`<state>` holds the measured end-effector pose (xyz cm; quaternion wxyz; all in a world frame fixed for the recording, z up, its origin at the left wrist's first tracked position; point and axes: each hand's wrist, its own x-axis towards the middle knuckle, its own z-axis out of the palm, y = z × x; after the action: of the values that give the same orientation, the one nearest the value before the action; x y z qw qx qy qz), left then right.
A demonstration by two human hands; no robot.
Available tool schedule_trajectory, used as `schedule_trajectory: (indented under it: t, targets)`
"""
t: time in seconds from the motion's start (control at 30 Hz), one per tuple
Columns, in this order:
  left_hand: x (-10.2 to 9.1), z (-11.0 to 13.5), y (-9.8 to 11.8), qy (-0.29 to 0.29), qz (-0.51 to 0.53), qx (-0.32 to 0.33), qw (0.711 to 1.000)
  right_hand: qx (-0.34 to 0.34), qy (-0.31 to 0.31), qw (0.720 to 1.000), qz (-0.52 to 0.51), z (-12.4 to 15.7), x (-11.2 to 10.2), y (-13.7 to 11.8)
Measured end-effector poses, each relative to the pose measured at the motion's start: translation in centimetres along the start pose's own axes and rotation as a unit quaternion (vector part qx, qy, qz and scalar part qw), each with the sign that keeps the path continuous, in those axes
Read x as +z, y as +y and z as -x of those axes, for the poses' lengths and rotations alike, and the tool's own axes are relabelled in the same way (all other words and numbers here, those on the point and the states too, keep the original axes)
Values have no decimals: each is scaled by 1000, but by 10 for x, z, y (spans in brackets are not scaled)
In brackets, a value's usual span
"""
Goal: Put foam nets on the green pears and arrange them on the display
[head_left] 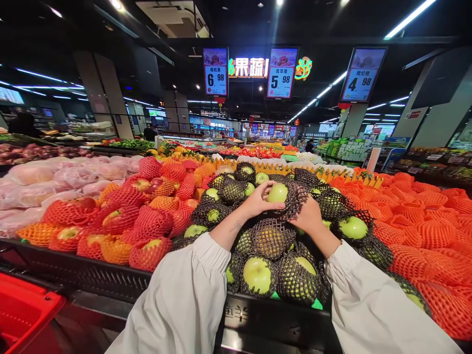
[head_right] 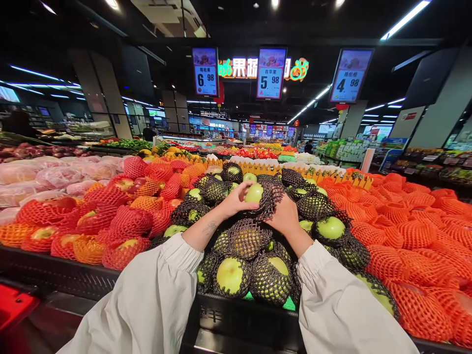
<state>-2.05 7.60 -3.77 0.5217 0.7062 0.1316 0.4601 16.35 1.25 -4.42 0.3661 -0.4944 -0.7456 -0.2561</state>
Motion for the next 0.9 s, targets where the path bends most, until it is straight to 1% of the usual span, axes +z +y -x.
schedule_trajectory:
  t: [0.1, 0.17, 0.27, 0.43, 0.53, 0.6, 0.7, 0.9]
  targets:
    - [2, 4, 3, -27, 15, -13, 999, 13, -12, 999, 29, 1, 0, -2]
    - [4, 6, 5, -35, 19, -28, 999, 21, -24, 998, 45, 1, -1, -3]
    - [6, 6, 6, -5, 9, -26, 1000, 23, -23, 999, 36, 1, -1, -4]
    - [4, 1, 8, 72, -16, 24, 997, 35, 2, 999, -16, -1, 3, 0]
    - [1, 0, 11, 99, -22, 36, 994, 46, 6, 997, -54, -2, 7, 5]
    - [-1, 0, 12, 108, -16, 38, 993, 46, 2, 996, -79, -2, 9, 6]
    - [-1, 0, 12, 103, 0, 29, 994, 38, 0, 993, -114, -2, 7, 5]
    - [2, 0, 9, 93, 26, 7, 995, -1, 29, 987, -160, -1, -2, -1]
